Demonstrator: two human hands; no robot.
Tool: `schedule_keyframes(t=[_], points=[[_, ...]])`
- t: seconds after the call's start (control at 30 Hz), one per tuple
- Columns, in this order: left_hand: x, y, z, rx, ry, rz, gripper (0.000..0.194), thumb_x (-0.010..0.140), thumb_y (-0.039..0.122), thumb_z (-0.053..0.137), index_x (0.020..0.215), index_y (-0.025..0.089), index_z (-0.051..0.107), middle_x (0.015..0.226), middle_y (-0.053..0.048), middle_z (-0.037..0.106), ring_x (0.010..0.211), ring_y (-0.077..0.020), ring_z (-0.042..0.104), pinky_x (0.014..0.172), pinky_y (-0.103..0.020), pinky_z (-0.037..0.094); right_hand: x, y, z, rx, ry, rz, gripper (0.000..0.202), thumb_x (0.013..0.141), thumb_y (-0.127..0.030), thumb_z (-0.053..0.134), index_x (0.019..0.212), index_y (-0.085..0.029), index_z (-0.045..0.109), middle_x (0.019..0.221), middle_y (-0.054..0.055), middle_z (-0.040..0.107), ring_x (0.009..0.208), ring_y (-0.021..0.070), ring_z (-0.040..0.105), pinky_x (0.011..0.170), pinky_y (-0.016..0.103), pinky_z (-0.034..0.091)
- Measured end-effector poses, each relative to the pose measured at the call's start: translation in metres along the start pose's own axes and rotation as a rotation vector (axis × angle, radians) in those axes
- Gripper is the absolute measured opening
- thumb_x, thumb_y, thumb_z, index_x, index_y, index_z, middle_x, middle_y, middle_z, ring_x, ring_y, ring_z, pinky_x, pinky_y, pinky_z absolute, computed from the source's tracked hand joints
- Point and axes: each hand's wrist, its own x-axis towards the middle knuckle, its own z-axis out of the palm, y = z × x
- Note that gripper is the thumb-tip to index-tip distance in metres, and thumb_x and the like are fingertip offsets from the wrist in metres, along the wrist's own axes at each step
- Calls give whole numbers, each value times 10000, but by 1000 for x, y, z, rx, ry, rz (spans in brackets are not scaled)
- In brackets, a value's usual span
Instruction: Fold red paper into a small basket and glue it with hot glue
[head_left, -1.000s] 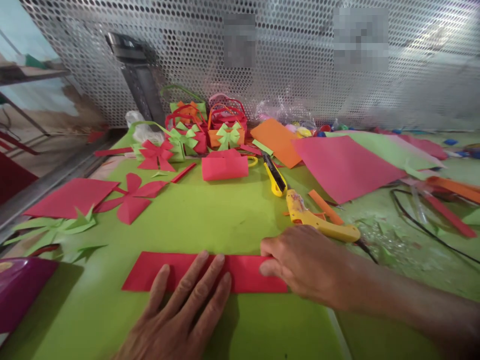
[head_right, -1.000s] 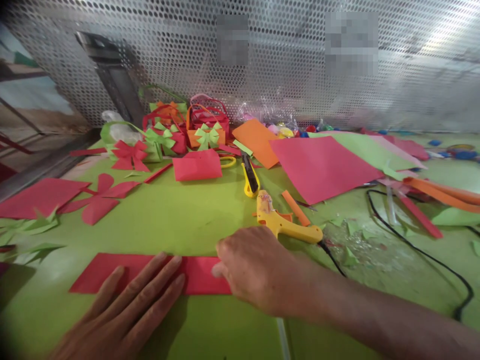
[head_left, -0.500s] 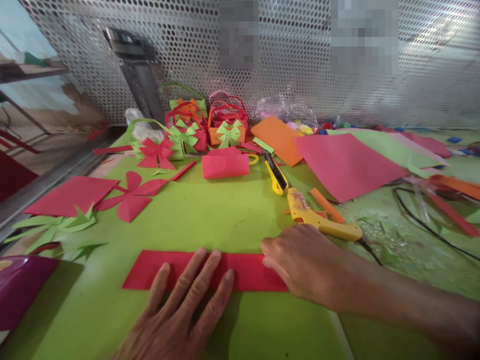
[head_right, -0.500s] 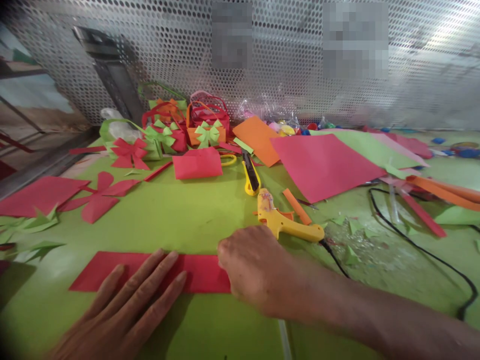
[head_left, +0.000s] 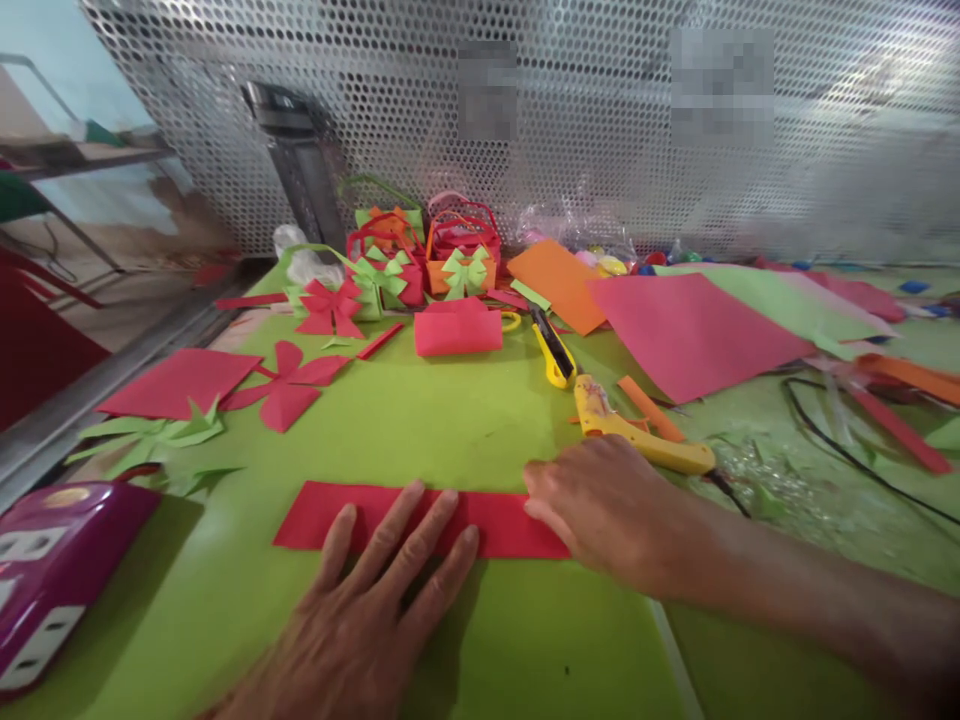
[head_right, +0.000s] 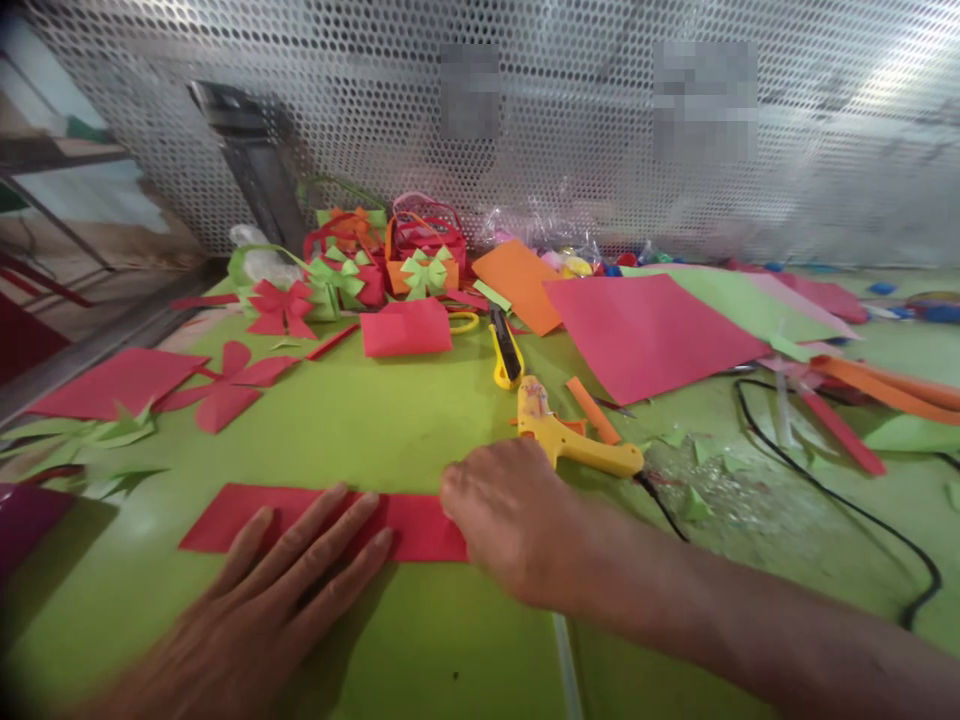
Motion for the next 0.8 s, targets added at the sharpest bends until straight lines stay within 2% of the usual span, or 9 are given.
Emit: schedule_keyframes(t=[0.07,0.1,0.2,0.33,0.47,0.57,0.7,0.8], points=[[4,2,-7,-1,-37,-8,956,675,796,247,1407,182,212,1430,-111,324,1315,-349,226,1007,-511,210,-4,-3,-1,-2,94,-20,29,771,-182,566,798,-188,559,659,7,609,589,164,550,462,275,235],[5,3,-10,-3,-60,-18,963,670,796,257,1409,182,200,1434,-113,311,1319,-351,216,1002,-516,224,-7,-6,-2,-12,138,-51,87,765,-163,564,846,-192,551,725,11,605,648,173,553,474,274,258],[4,5,-14,-34,-80,-51,950,674,784,278,1411,192,185,1437,-118,300,1328,-351,196,995,-533,257,-13,-19,0,-123,123,-166,150,752,-101,544,874,-186,562,809,44,582,770,210,541,488,279,313],[0,8,-14,-128,-100,-88,910,711,733,328,1415,183,154,1449,-131,269,1338,-332,181,1015,-517,273,-18,-34,10,-321,193,-238,194,723,-46,511,883,-133,576,761,60,552,681,197,518,487,297,358],[1,10,-17,-187,-114,-133,869,743,697,350,1417,192,133,1459,-143,234,1341,-346,156,1010,-582,235,-19,-41,23,-465,199,-250,196,699,-37,486,848,-114,587,747,82,549,646,198,520,501,317,387],[2,10,-19,-204,-109,-136,827,757,681,354,1410,208,171,1454,-152,246,1339,-358,154,998,-610,221,-24,-43,33,-519,228,-239,277,696,-61,491,954,-85,588,755,107,575,667,220,541,527,346,414],[4,12,-16,-178,-93,-145,797,749,687,361,1400,256,202,1449,-157,255,1327,-389,168,970,-645,227,-36,-42,44,-522,328,-264,455,693,-107,520,1142,-33,511,834,171,613,774,272,573,595,398,442],[7,16,-16,-155,-97,-171,788,742,699,353,1394,275,226,1444,-171,259,1311,-423,185,922,-687,243,-42,-44,42,-510,303,-237,510,701,-122,536,1199,-33,477,828,179,627,774,274,587,597,403,457]])
